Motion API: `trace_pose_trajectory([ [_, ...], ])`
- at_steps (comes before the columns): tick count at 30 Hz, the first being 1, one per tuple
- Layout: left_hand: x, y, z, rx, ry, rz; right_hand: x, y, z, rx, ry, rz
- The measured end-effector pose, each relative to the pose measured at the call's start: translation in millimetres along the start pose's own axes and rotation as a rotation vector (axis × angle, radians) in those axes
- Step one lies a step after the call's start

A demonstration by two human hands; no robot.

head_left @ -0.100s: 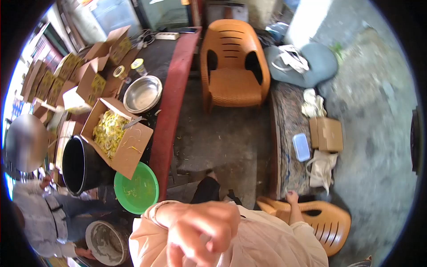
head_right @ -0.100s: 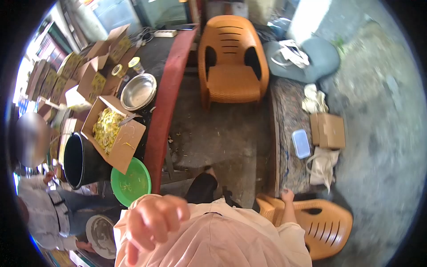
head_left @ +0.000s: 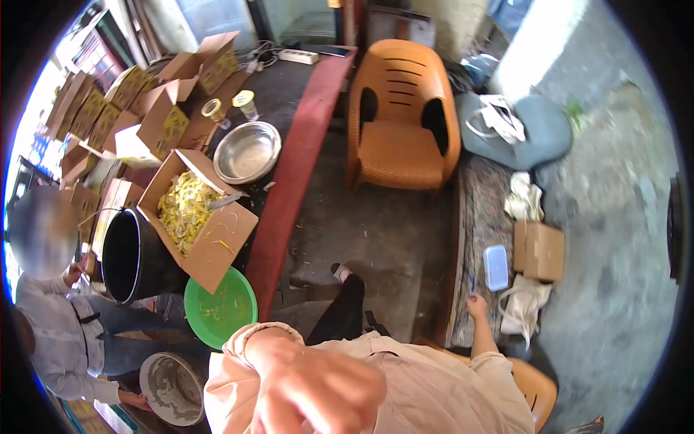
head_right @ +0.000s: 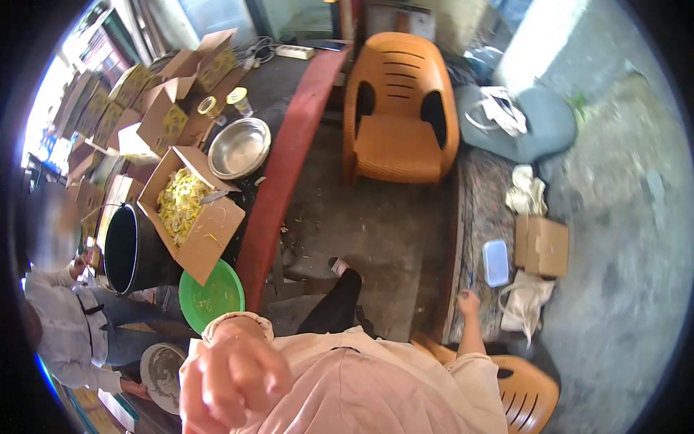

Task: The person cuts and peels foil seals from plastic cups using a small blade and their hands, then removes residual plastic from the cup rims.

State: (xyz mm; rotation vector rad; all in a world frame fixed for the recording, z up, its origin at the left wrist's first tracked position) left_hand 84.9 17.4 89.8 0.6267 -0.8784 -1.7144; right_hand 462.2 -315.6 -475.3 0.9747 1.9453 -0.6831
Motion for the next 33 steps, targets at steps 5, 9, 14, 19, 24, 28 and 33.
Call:
trace_pose_trajectory([
  [5, -69, 29, 16, 0.054, 0.152, 0.017, 66, 154, -140, -0.218, 0.209, -0.199],
  [9, -117, 39, 21, 0.094, 0.296, 0.088, 81, 196, -317, -0.544, 0.176, -0.444],
  [14, -163, 46, 29, 0.080, 0.428, 0.270, 119, 226, -427, -0.709, 0.284, -0.649],
  [19, -202, 32, 32, -0.035, 0.730, 0.422, 131, 242, -559, -1.060, 0.385, -0.673],
  [24, -252, -43, 25, -0.077, 0.966, 0.863, 151, 237, -692, -1.370, 0.445, -0.820],
  [28, -270, -148, -7, -0.156, 0.971, 1.681, 153, 214, -781, -1.651, 0.476, -0.996],
  [33, -261, -220, -66, -0.041, 0.848, 2.181, 186, 173, -833, -1.531, 0.571, -1.416],
])
Point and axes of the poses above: each hand's wrist, its own y-axis towards the middle knuckle, its own x-axis out of the palm, z = x × y, the point moved 9 cm from there along y, towards the middle knuckle, and after that the axes turned 13 degrees about -x, right-handed, at the moved point
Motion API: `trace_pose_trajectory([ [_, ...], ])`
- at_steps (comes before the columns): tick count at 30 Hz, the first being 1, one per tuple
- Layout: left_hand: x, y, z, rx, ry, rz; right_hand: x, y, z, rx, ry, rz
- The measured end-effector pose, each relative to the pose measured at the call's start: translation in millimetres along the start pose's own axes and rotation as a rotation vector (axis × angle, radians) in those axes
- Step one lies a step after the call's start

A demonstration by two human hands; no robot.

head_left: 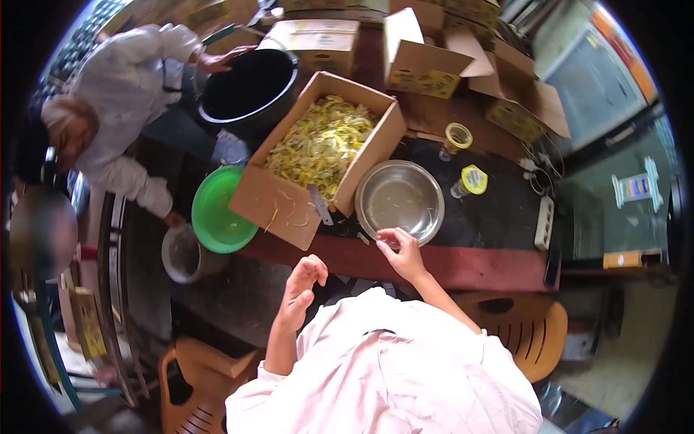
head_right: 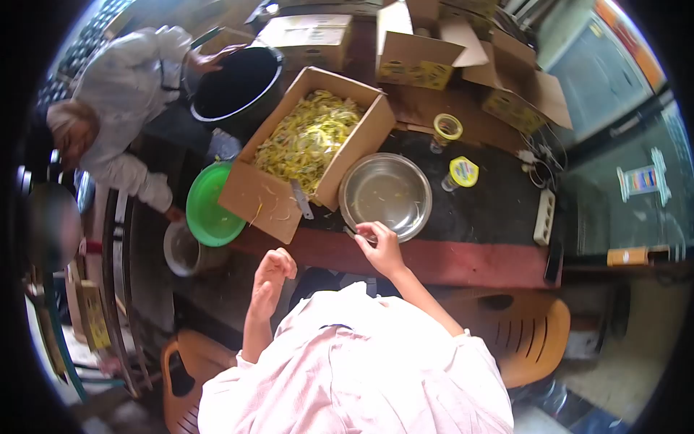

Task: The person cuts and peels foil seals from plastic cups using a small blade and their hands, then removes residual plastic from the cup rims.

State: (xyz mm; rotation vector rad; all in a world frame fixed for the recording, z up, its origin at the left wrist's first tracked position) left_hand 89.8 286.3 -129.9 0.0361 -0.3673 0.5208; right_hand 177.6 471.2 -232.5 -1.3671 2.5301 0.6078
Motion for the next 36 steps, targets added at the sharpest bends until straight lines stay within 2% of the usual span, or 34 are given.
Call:
trace_pose_trajectory([
  [3, -9, -10, -13, -0.022, 0.009, 0.130, 48, 28, 26, 0.184, 0.204, -0.043],
  [6, -21, -19, -9, -0.092, 0.039, 0.275, 94, 48, 46, 0.226, 0.195, -0.031],
  [9, -41, -24, 29, 0.057, 0.033, 0.535, 115, 52, 60, 0.330, 0.150, 0.034],
  [11, -44, -23, 73, 0.224, 0.102, 0.599, 126, 52, 71, 0.349, 0.212, 0.050],
  [14, -8, -18, 135, 0.396, 0.191, 0.516, 125, 53, 73, 0.313, 0.248, 0.079],
  [15, 10, -15, 150, 0.469, 0.255, 0.398, 125, 50, 70, 0.385, 0.331, 0.072],
  [17, 47, -9, 178, 0.563, 0.200, 0.169, 131, 40, 88, 0.434, 0.384, 0.018],
  [18, 62, -10, 182, 0.591, 0.134, 0.054, 131, 37, 95, 0.466, 0.508, 0.032],
  [20, 89, -10, 192, 0.620, -0.014, -0.165, 104, 44, 99, 0.290, 0.354, 0.053],
  [22, 105, -12, 198, 0.618, -0.137, -0.299, 61, 72, 29, 0.047, -0.057, 0.133],
  [23, 110, -13, 199, 0.615, -0.193, -0.347, 52, 79, 8, -0.003, -0.289, 0.136],
  [25, 116, -13, 202, 0.601, -0.265, -0.391, 55, 96, -18, -0.414, -0.583, 0.044],
  [29, 111, -10, 198, 0.540, -0.389, -0.351, 56, 109, -15, -0.380, -0.578, 0.039],
  [31, 82, 0, 180, 0.427, -0.491, -0.160, 56, 111, -22, -0.373, -0.553, 0.000],
  [33, 42, 3, 146, 0.269, -0.631, 0.069, 53, 106, -42, -0.640, -0.694, 0.111],
  [34, 18, -1, 120, 0.125, -0.689, 0.180, 52, 112, -32, -0.525, -0.568, 0.095],
  [35, -8, -7, 88, 0.035, -0.818, 0.357, 54, 113, -36, -0.572, -0.595, 0.076],
  [36, -26, -11, 65, 0.014, -0.937, 0.393, 56, 112, -40, -0.614, -0.626, 0.058],
])
Point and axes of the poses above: each hand's wrist, its own y-axis towards the middle knuckle, its own x-axis out of the palm, z = x × y, the point moved 9 cm from there along y, towards the middle knuckle, and after that the axes turned 13 degrees about -x, right-handed, at the moved point
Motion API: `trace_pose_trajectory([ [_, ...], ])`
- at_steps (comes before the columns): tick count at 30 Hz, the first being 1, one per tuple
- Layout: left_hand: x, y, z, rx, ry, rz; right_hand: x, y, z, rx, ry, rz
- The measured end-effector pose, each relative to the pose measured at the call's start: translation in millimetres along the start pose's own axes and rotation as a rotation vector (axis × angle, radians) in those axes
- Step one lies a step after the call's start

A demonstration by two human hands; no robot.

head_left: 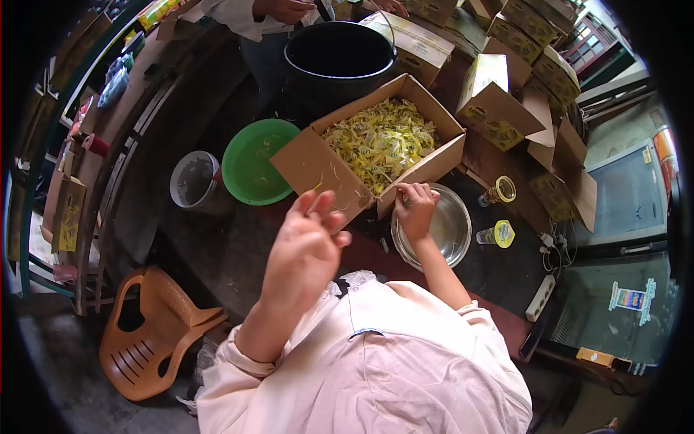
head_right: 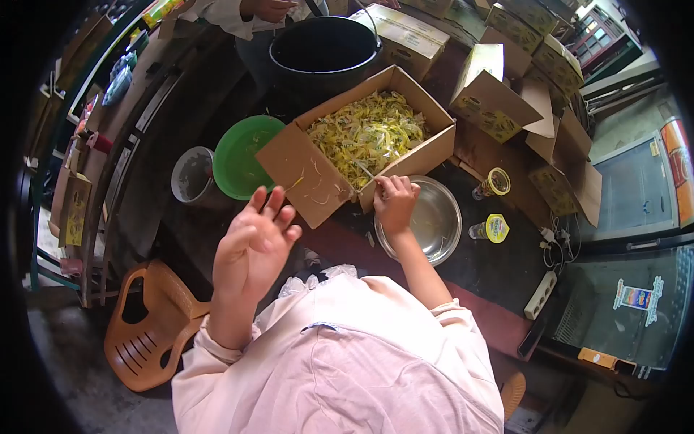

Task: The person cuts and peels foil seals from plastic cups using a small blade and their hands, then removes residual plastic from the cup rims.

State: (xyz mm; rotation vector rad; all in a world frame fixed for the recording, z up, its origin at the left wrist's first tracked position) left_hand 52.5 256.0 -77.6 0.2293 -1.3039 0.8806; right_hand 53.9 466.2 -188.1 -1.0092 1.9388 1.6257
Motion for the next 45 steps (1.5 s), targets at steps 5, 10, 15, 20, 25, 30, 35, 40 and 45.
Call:
trace_pose_trajectory([
  [5, -101, -5, 0, 0.052, -0.079, 0.266, 15, -1, -11, -0.217, -0.124, -0.075],
  [10, -158, -24, 9, 0.142, -0.107, 0.382, 23, -25, -12, -0.361, -0.210, -0.210],
  [15, -182, -45, 27, 0.205, -0.060, 0.509, -6, -51, -8, -0.362, -0.227, -0.217],
  [20, -188, -54, 45, 0.273, 0.133, 0.626, -49, -62, 11, -0.146, -0.212, -0.215],
  [25, -187, -31, 39, 0.210, 0.236, 0.606, -30, -91, 54, 0.683, 0.566, -0.056],
  [30, -187, -10, 39, 0.220, 0.359, 0.560, 11, -116, 34, 1.206, 1.233, 0.134],
  [35, -209, -8, 63, 0.331, 0.371, 0.639, 32, -129, 11, 1.392, 1.454, 0.275],
  [40, -217, 11, 85, 0.408, 0.450, 0.671, 26, -135, 9, 1.452, 1.444, 0.441],
  [45, -149, 69, 52, 0.337, 0.948, 0.422, -10, -158, 23, 1.408, 1.403, 0.725],
])
Point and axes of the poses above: each hand's wrist, its own y-axis towards the middle knuckle, its own x-axis out of the palm, z = x × y, the point moved 9 cm from there along y, towards the middle knuckle, and after that the axes turned 13 degrees about -x, right-handed, at the moved point
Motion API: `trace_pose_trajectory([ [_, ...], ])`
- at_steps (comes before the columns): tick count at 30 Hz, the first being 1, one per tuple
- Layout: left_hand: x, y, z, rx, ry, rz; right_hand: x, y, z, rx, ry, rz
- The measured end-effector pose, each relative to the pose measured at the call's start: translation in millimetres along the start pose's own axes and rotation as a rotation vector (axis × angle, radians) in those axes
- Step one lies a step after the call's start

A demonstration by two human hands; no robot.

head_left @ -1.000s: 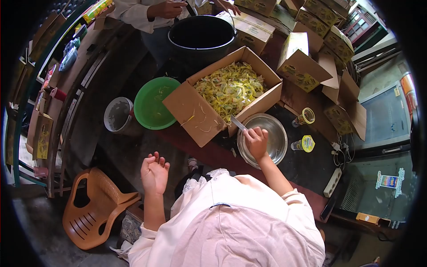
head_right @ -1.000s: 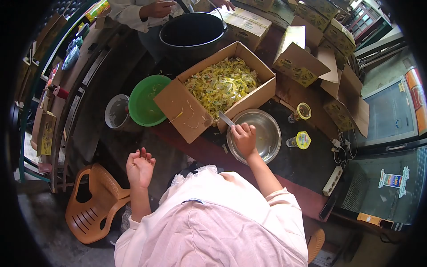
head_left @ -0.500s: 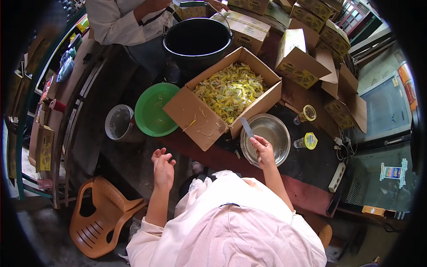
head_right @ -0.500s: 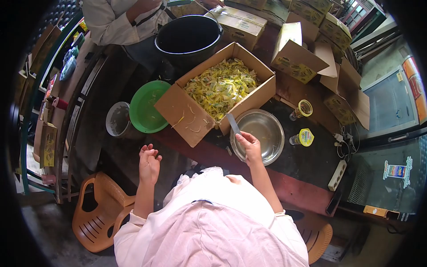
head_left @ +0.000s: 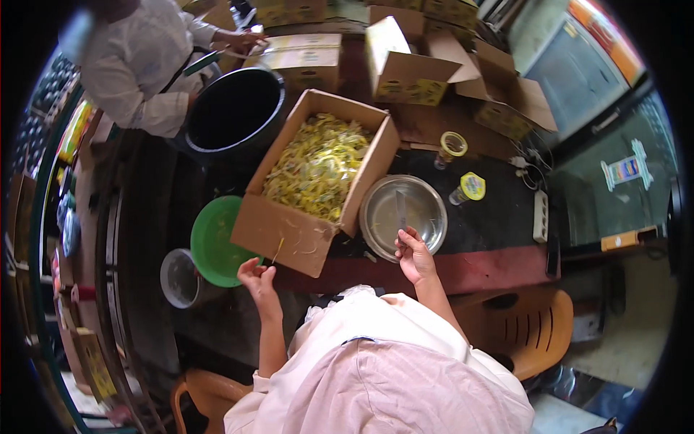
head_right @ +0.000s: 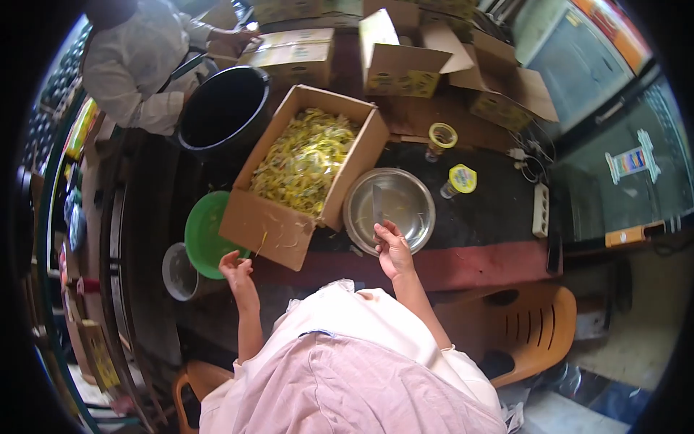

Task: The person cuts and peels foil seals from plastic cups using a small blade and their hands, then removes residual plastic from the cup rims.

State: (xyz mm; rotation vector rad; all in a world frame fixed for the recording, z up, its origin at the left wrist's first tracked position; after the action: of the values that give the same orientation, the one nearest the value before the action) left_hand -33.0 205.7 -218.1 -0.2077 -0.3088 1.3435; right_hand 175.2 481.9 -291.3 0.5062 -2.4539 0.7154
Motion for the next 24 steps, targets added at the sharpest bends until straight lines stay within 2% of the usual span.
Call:
trace_pose_trajectory([
  [2, 56, 1, 4, 0.114, 0.149, -0.257, -22, -5, -17, -0.081, 0.060, 0.043],
  [4, 125, -12, 4, 0.064, 0.177, -0.554, -52, -12, -38, -0.166, 0.133, 0.088],
  [5, 157, -19, 0, 0.098, 0.328, -0.665, -68, -16, -48, -0.213, 0.162, 0.107],
  [6, 189, -27, -7, 0.135, 0.477, -0.773, -81, -24, -61, -0.265, 0.156, 0.134],
  [8, 250, -47, -28, 0.078, 0.502, -0.983, -121, -39, -81, -0.370, 0.111, 0.230],
  [10, 306, -63, -49, 0.144, 0.611, -1.084, -157, -58, -99, -0.427, 0.090, 0.319],
  [14, 403, -67, -117, 0.162, 0.749, -1.023, -213, -105, -129, -0.496, 0.074, 0.518],
  [16, 443, -70, -127, 0.236, 0.781, -0.937, -241, -128, -142, -0.540, 0.056, 0.589],
  [17, 463, -68, -135, 0.338, 0.762, -0.915, -255, -139, -146, -0.561, 0.049, 0.628],
  [18, 474, -67, -132, 0.418, 0.742, -0.797, -266, -150, -149, -0.567, 0.015, 0.665],
  [20, 493, -58, -142, 0.384, 0.730, -0.712, -285, -166, -161, -0.584, -0.061, 0.729],
  [24, 515, -54, -163, 0.352, 0.600, -0.758, -315, -186, -177, -0.606, -0.192, 0.765],
])
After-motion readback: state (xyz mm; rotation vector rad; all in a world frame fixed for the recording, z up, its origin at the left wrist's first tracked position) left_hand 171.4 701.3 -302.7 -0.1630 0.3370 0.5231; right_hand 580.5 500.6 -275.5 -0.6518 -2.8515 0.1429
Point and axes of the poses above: each hand's wrist, its own y-axis towards the middle knuckle, its own x-axis out of the palm, z = x × y, the point moved 9 cm from there along y, towards the middle knuckle, and after that the axes turned 13 degrees about -x, right-handed, at the moved point
